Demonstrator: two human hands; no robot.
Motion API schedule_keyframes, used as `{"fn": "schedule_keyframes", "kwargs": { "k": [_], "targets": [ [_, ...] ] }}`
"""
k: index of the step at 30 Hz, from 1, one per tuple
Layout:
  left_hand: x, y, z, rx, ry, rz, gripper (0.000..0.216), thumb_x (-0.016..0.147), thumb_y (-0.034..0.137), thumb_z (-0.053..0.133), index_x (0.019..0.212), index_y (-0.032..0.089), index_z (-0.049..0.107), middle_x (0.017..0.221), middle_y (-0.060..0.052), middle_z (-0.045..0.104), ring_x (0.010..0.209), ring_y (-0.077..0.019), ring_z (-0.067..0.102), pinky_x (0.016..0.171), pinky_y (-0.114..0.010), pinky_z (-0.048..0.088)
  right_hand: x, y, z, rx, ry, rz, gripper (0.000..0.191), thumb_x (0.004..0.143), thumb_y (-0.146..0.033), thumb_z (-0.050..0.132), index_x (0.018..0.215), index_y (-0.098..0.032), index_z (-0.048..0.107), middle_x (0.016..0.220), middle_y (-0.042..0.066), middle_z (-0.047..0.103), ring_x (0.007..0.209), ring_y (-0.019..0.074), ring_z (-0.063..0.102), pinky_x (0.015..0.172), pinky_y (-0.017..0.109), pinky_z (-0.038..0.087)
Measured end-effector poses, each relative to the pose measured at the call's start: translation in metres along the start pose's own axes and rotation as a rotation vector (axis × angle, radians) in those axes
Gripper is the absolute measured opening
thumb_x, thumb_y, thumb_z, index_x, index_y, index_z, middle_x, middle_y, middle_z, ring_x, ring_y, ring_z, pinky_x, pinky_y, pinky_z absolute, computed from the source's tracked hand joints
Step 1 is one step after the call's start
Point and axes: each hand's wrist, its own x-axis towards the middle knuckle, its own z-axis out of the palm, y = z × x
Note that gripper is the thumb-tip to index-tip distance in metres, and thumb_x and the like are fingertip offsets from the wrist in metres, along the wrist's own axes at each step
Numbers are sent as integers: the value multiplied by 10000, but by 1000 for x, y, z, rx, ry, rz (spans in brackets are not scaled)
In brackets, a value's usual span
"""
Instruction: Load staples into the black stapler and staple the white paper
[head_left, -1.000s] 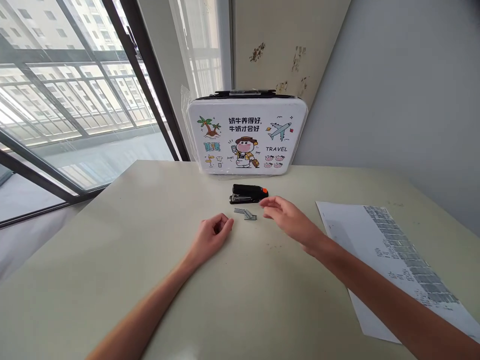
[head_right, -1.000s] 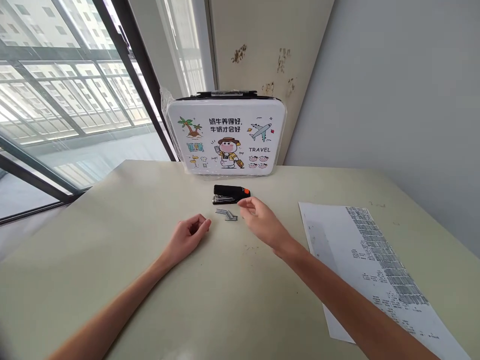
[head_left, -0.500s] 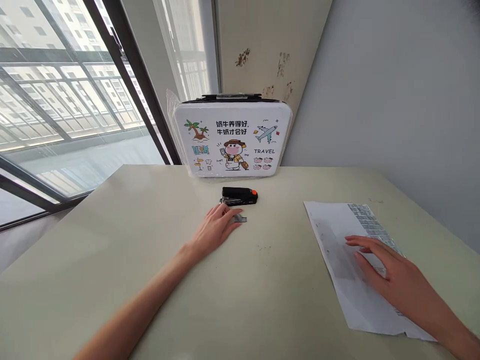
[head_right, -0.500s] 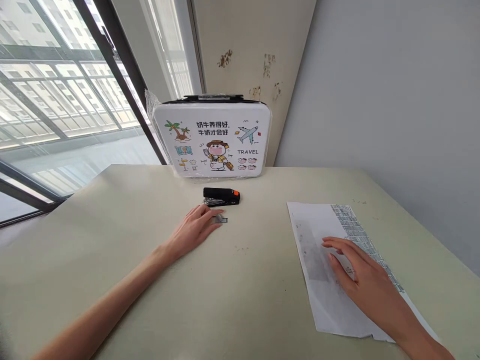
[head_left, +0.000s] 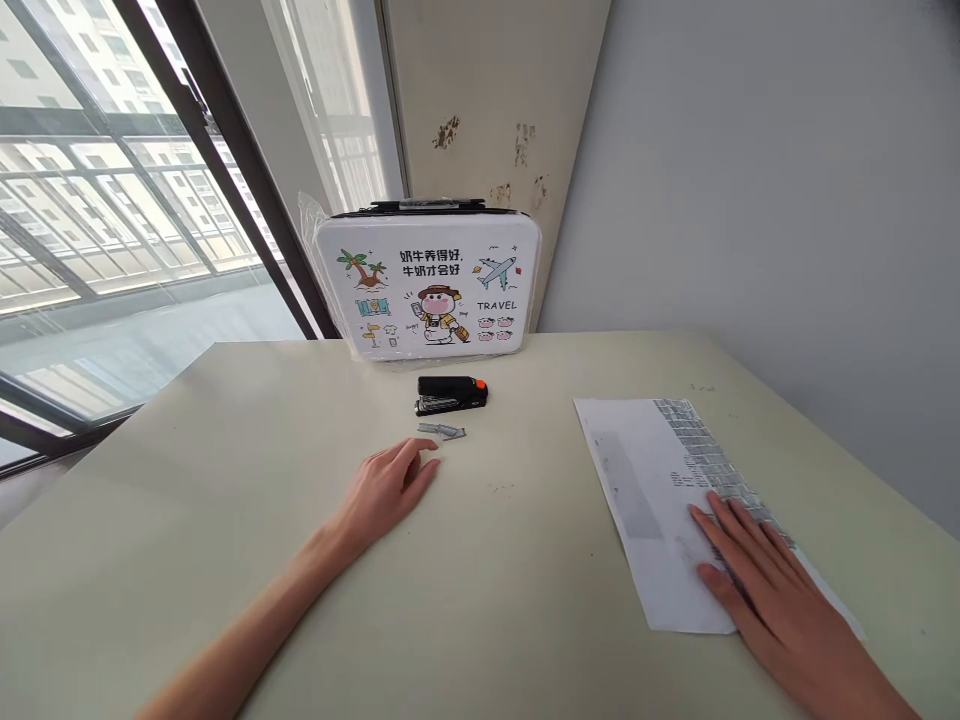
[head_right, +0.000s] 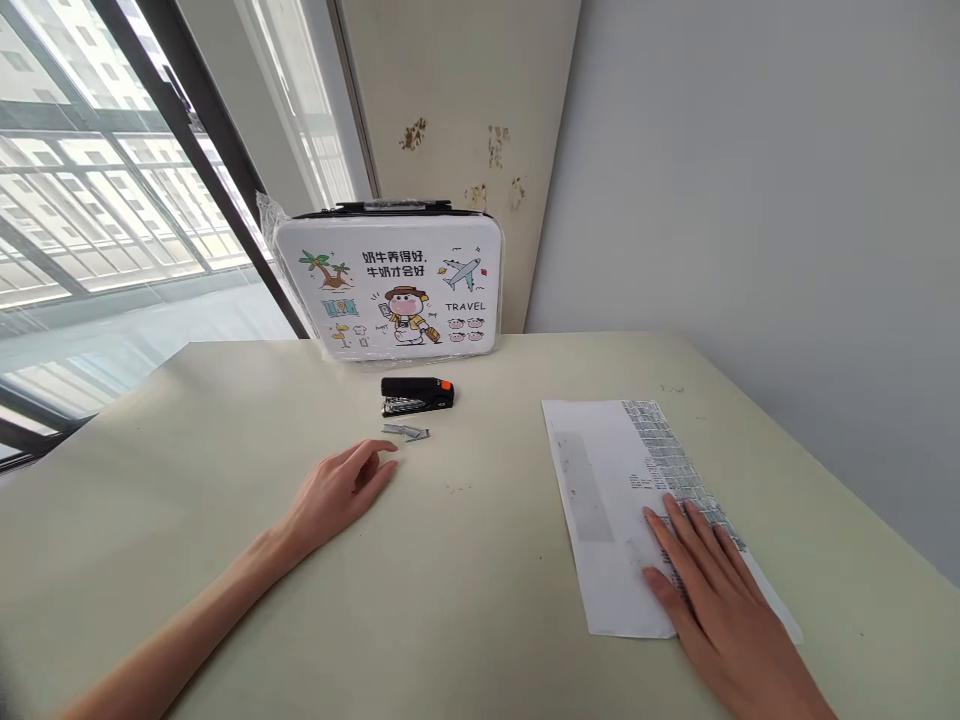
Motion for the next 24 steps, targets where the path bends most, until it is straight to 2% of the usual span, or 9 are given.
{"fn": "schedule_keyframes", "kwargs": {
  "k": [6, 8, 11, 14, 16, 19, 21, 24],
  "targets": [
    [-12, 4, -3, -3, -29, 85, 273, 1072, 386, 423, 1097, 241, 653, 735, 23, 616, 620, -151, 562, 645, -272, 450, -10, -39, 1, -15, 57, -70, 739, 1046, -552, 401, 1687, -362, 89, 1749, 5, 181, 1584, 361, 248, 1251, 675, 287],
    [-11, 7, -4, -12, -27, 165, 253, 1076, 371, 435, 1100, 242, 651, 828, -12, 658, 736, -178, 621, 723, -294, 485, -16, -56, 4, 5, 83, -110, 763, 1040, -534, 433, 1687, -370, 65, 1748, 13, 179, 1576, 371, 266, 1245, 679, 298],
    [-11, 12, -6, -57, -14, 270, 215, 1070, 357, 485, 1153, 241, 646, 1093, -76, 689, 1003, -225, 646, 918, -354, 510, -26, -89, 12, 71, 117, -171, 805, 1025, -506, 487, 1686, -372, 47, 1743, 21, 179, 1558, 412, 292, 1214, 707, 330],
    [-10, 16, -9, -103, -61, 333, 255, 1055, 366, 546, 1276, 262, 617, 1338, -98, 636, 1250, -261, 576, 1078, -413, 471, -35, -132, 29, 186, 111, -206, 859, 995, -506, 561, 1680, -388, 57, 1730, 11, 191, 1530, 461, 327, 1176, 748, 352],
    [-9, 17, -9, -122, -104, 374, 338, 1039, 380, 582, 1360, 275, 587, 1421, -99, 605, 1352, -277, 519, 1140, -444, 437, -39, -169, 46, 284, 80, -223, 909, 962, -540, 617, 1676, -398, 73, 1717, 1, 213, 1519, 488, 328, 1164, 765, 351],
    [-9, 12, -11, -135, -133, 415, 459, 998, 411, 649, 1428, 278, 557, 1435, -104, 612, 1386, -293, 503, 1171, -478, 411, -45, -230, 72, 406, 94, -220, 989, 929, -586, 648, 1681, -358, 47, 1709, 27, 232, 1534, 517, 253, 1173, 792, 301],
    [-12, 4, -15, -122, -148, 419, 469, 968, 423, 687, 1406, 289, 586, 1426, -104, 620, 1365, -300, 523, 1167, -492, 410, -48, -264, 81, 465, 150, -198, 1013, 921, -599, 651, 1685, -340, 37, 1714, 54, 219, 1541, 521, 226, 1173, 802, 279],
    [-19, -13, -23, -97, -170, 389, 403, 954, 414, 700, 1337, 304, 641, 1426, -96, 618, 1346, -301, 536, 1155, -489, 416, -47, -284, 70, 558, 106, -213, 912, 939, -568, 645, 1678, -385, 145, 1718, 30, 227, 1562, 472, 221, 1190, 740, 324]
  ]
}}
